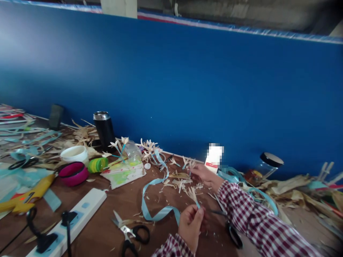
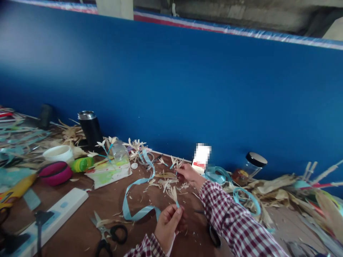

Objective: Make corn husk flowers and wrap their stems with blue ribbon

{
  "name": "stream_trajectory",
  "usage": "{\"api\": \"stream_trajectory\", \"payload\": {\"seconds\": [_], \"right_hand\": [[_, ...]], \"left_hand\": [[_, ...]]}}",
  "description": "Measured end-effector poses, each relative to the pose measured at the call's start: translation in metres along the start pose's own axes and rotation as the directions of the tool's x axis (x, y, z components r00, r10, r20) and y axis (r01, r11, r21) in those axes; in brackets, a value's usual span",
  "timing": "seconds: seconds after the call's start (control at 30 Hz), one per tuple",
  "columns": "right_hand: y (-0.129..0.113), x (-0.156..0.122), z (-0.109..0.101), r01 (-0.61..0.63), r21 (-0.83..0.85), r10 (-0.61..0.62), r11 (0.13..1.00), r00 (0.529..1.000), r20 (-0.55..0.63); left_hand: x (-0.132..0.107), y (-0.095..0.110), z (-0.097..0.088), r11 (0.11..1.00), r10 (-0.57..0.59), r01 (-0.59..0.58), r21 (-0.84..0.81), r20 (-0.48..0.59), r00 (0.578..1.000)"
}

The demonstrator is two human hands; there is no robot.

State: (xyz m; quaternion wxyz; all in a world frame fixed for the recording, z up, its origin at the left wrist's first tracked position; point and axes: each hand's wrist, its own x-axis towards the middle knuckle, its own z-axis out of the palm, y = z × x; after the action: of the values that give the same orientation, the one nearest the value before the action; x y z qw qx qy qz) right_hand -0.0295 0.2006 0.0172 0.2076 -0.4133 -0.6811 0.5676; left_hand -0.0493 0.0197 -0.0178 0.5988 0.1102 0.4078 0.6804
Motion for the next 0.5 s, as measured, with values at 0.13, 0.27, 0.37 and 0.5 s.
{"api": "stream_trajectory", "payload": {"seconds": [0.13,0.27,0.37,0.5], "right_hand": [[-0.004,-0.008,-0.003,-0.048,0.090,0.040,0.995,0.995,0.087],[-0.008,-0.018,-0.006,-0.041,0.132,0.029,0.990,0.995,0.097],[-0.011,-0.032,-0.010,-0.009,0.143,0.000,0.990,0.998,0.066],[-0.018,-0.067,-0.014,0.050,0.129,-0.049,0.990,0.999,-0.009]], "left_hand": [[0.001,-0.002,-0.002,0.999,0.013,-0.013,-0.033,0.009,1.000],[0.005,-0.007,-0.006,0.997,0.006,-0.004,-0.080,0.033,0.999],[0.006,-0.008,-0.007,0.993,0.018,-0.014,-0.116,0.031,0.999],[0.004,-0.002,-0.005,0.991,0.016,-0.016,-0.132,0.004,1.000]]}}
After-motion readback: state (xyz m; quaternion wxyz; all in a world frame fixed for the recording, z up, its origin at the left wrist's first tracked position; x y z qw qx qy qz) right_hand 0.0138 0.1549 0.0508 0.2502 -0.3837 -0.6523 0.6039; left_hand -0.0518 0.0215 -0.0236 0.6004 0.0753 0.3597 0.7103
